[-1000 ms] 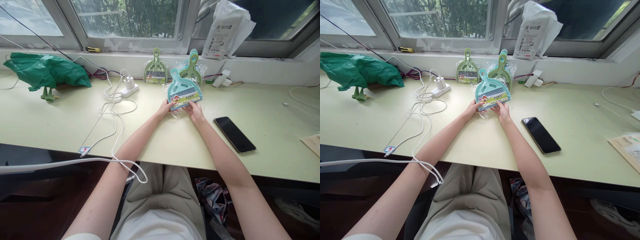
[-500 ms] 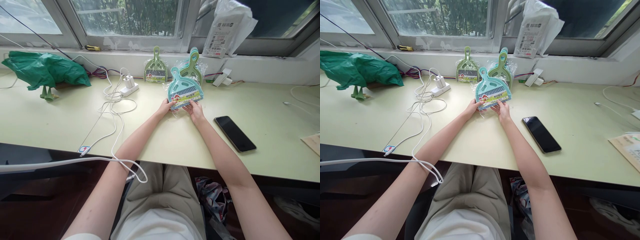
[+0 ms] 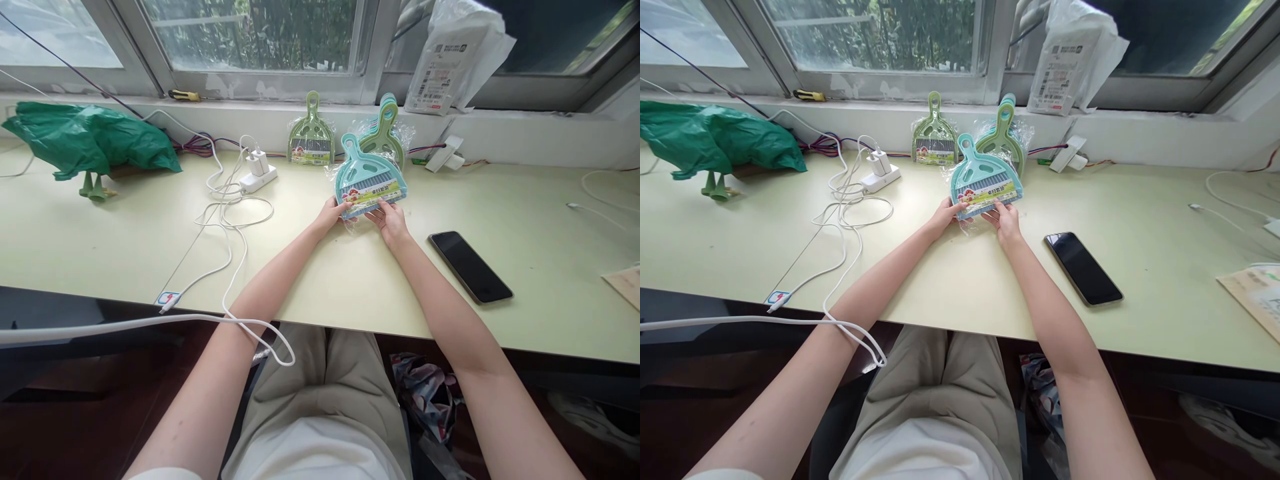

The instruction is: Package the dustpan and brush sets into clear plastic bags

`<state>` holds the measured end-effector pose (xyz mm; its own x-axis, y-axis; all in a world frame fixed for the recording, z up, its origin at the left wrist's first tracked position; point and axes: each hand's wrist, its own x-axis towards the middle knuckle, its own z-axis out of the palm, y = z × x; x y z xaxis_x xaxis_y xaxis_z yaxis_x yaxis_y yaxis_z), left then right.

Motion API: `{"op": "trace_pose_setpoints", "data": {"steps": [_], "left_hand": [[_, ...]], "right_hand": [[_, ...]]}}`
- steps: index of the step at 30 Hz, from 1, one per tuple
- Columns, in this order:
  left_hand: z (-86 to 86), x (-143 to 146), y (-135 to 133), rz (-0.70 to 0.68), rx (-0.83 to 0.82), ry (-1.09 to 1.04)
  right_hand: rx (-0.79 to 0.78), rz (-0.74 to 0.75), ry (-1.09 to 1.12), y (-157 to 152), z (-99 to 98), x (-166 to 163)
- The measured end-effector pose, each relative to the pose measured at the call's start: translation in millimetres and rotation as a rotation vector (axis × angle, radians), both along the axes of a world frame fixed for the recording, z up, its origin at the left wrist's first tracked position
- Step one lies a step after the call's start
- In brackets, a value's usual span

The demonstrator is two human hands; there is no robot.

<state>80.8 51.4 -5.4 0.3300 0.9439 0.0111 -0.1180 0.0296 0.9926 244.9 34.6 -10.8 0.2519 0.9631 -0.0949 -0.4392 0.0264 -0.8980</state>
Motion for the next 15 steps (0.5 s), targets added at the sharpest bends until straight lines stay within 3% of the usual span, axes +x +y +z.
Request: {"op": "trace_pose_setpoints", "data": {"steps": [15], "left_hand": [[2.9,1.0,-1.5,0.041,-0.046,-0.018]], "right_hand": [[0.001,0.005,0.004,2.2,-2.8,0.9]]}}
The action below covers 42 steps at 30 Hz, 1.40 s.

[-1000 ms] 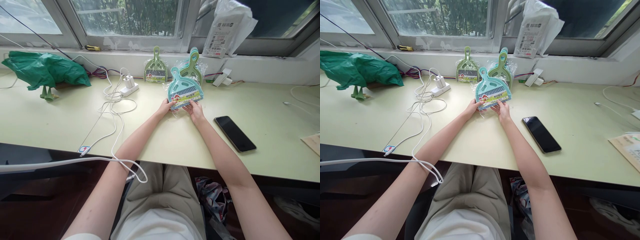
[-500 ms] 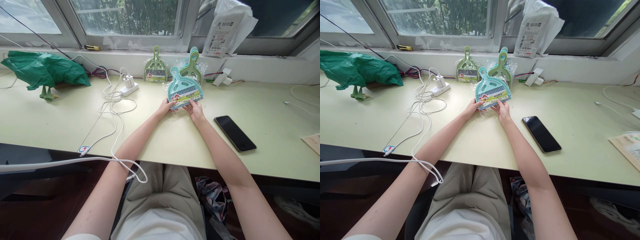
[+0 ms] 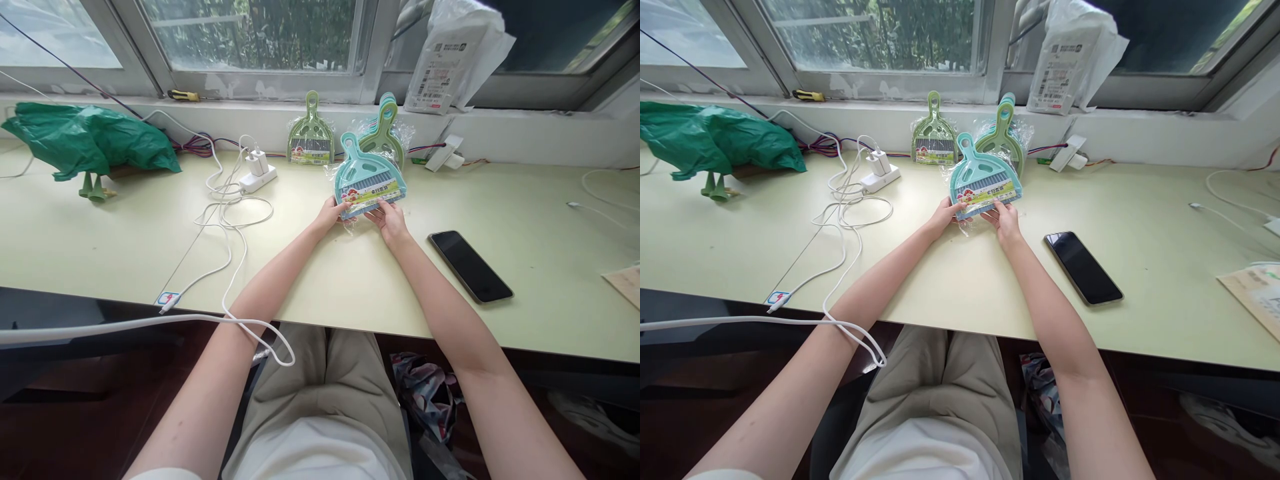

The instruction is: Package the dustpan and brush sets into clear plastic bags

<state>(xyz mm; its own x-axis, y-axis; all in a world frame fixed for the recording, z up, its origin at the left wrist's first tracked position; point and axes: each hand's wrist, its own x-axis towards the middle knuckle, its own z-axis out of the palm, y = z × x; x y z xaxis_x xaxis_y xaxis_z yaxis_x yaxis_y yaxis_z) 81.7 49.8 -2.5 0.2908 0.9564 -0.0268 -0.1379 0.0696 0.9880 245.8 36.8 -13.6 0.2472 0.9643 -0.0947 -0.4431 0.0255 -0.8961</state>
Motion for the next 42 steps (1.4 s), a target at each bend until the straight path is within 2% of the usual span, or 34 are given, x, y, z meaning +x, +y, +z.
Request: {"op": "trace_pose_setpoints", "data": {"steps": [13,22,24,26,29,31,34,38,40,42], "left_hand": [[1.0,1,-1,0.007,0.002,-0.013],[0.2,0,3,0.065,-0.028,-0.074],[0.0,-3,8,0.076,-0.025,-0.094],[0.1,-7,13,0.079,-0.015,-0.117],[0.9,-17,21,0.125,-0.024,-0.115],[2.0,-23,26,0.166,-0.058,-0.106],[4.4,-29,29,0.183,-0.139,-0.143],[7.9,-33,26,0.138,-0.252,-0.188],[9.0,-32,23,0.121,-0.295,-0.198],[9.3,-31,21,0.115,-0.332,-0.215]], "right_hand": [[-0.017,-0.004,-0.003,-1,2.2,0],[-0.051,0.054,-0.02,5,7.6,11],[-0.074,0.035,-0.124,5,10.5,18],[-0.051,-0.053,-0.307,3,12.6,26],[0.08,-0.267,-0.58,-1,13.5,36],[0.158,-0.337,-0.708,-2,12.6,41],[0.281,-0.322,-0.952,0,8.1,48],[0.455,-0.188,-1.334,7,-3.5,53],[0.488,-0.158,-1.38,10,-8.1,54],[0.492,-0.172,-1.334,11,-9.9,55]]}}
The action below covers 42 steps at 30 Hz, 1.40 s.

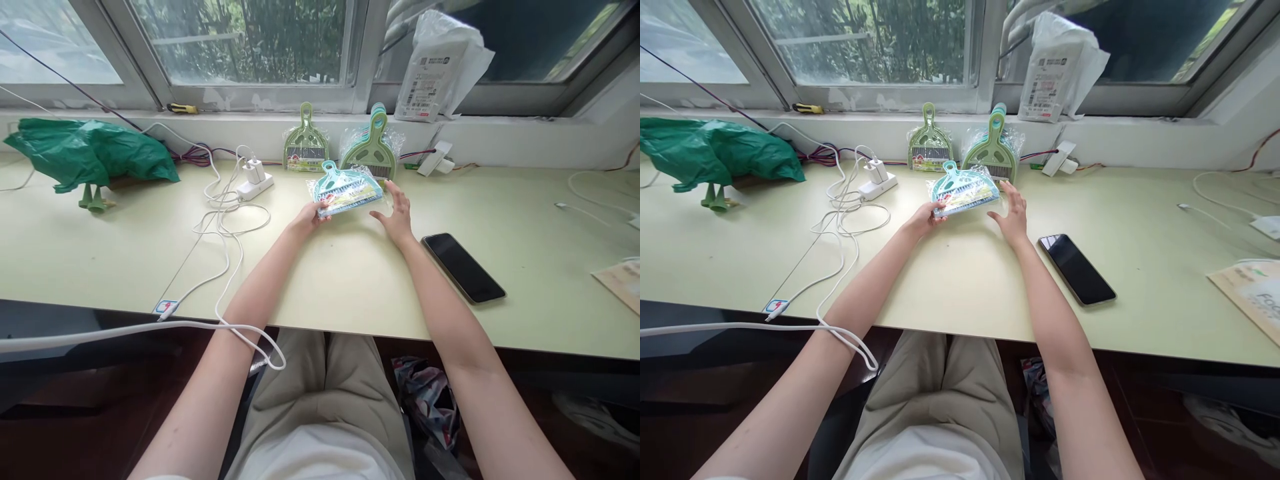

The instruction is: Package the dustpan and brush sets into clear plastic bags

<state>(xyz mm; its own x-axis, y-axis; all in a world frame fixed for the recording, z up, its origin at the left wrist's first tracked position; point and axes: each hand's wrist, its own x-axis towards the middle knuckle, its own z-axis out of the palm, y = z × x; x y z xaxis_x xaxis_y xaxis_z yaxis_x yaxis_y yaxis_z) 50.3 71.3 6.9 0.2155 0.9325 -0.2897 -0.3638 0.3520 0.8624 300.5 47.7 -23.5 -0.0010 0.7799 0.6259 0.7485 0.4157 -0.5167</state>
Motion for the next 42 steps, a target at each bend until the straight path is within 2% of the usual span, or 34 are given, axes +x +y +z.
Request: {"op": "trace_pose_setpoints", "data": {"steps": [6,12,19,26,31,36,39,42], "left_hand": [[-3.4,1,1,-0.085,0.001,0.037],[-3.6,-2,0,-0.199,0.087,0.118],[-1.8,-3,-4,-0.28,0.145,0.177],[-6.1,-6,-2,-0.375,0.245,0.237],[-8.9,-7,-1,-0.4,0.285,0.243],[-9.5,-6,-1,-0.41,0.303,0.263],[-8.6,-6,-2,-0.415,0.31,0.277],[-6.7,-6,-4,-0.407,0.307,0.291]], "right_hand": [[-0.078,0.128,0.222,0,2.0,7],[-0.034,0.159,0.338,3,-0.5,6],[-0.018,0.057,0.37,0,1.0,-2],[-0.016,0.017,0.336,4,-5.6,-2],[-0.015,-0.07,0.375,5,-7.5,-6],[-0.217,-0.035,0.661,11,-14.1,-6],[-0.339,0.079,0.769,14,-16.3,-6],[-0.355,0.177,0.829,12,-14.2,-6]]}}
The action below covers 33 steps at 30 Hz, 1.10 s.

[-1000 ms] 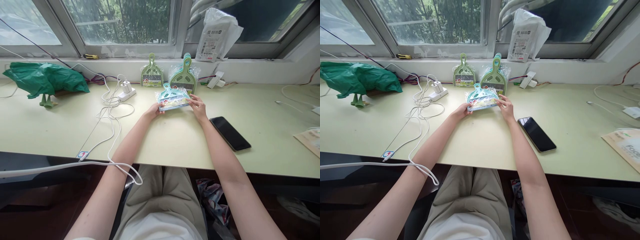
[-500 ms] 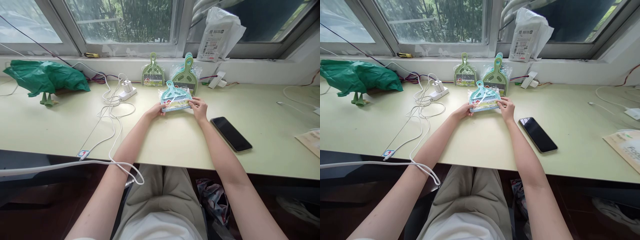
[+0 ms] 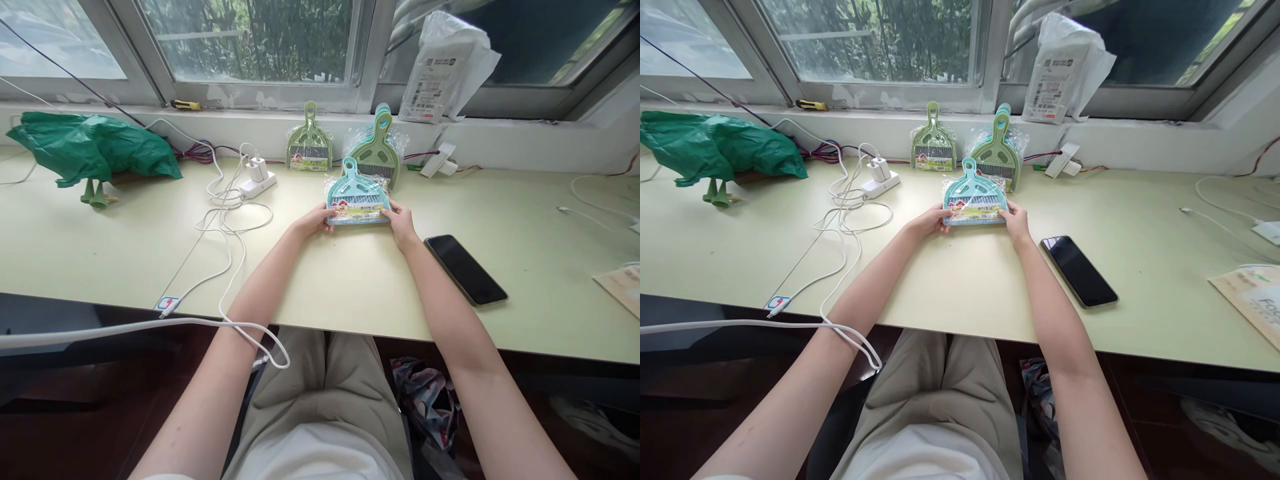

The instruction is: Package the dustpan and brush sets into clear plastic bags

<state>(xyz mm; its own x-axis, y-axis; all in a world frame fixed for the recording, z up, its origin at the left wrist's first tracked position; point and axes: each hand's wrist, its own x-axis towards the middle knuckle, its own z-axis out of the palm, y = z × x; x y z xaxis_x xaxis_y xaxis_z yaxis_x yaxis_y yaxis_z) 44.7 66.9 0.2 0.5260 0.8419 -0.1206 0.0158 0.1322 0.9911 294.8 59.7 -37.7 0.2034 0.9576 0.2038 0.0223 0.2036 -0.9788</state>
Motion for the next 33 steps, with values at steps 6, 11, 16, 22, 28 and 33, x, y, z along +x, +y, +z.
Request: {"op": "trace_pose_setpoints", "data": {"steps": [6,11,16,22,28,33], "left_hand": [[1.3,3,-3,0.016,0.014,0.022],[2.9,6,-6,-0.019,0.065,0.038],[9.8,1,-16,-0.068,0.152,0.013],[9.2,7,-20,0.015,0.209,-0.042],[3.4,12,-11,0.169,0.243,-0.016],[1.8,15,-7,0.22,0.238,0.013]], "right_hand": [[-0.046,-0.06,0.087,-5,6.5,0],[-0.046,-0.108,0.097,-5,8.4,0],[-0.055,-0.173,0.152,-4,8.5,-1],[-0.048,-0.221,0.198,1,5.5,3],[-0.032,-0.22,0.204,4,0.7,5],[0.003,-0.172,0.142,5,-2.5,5]]}}
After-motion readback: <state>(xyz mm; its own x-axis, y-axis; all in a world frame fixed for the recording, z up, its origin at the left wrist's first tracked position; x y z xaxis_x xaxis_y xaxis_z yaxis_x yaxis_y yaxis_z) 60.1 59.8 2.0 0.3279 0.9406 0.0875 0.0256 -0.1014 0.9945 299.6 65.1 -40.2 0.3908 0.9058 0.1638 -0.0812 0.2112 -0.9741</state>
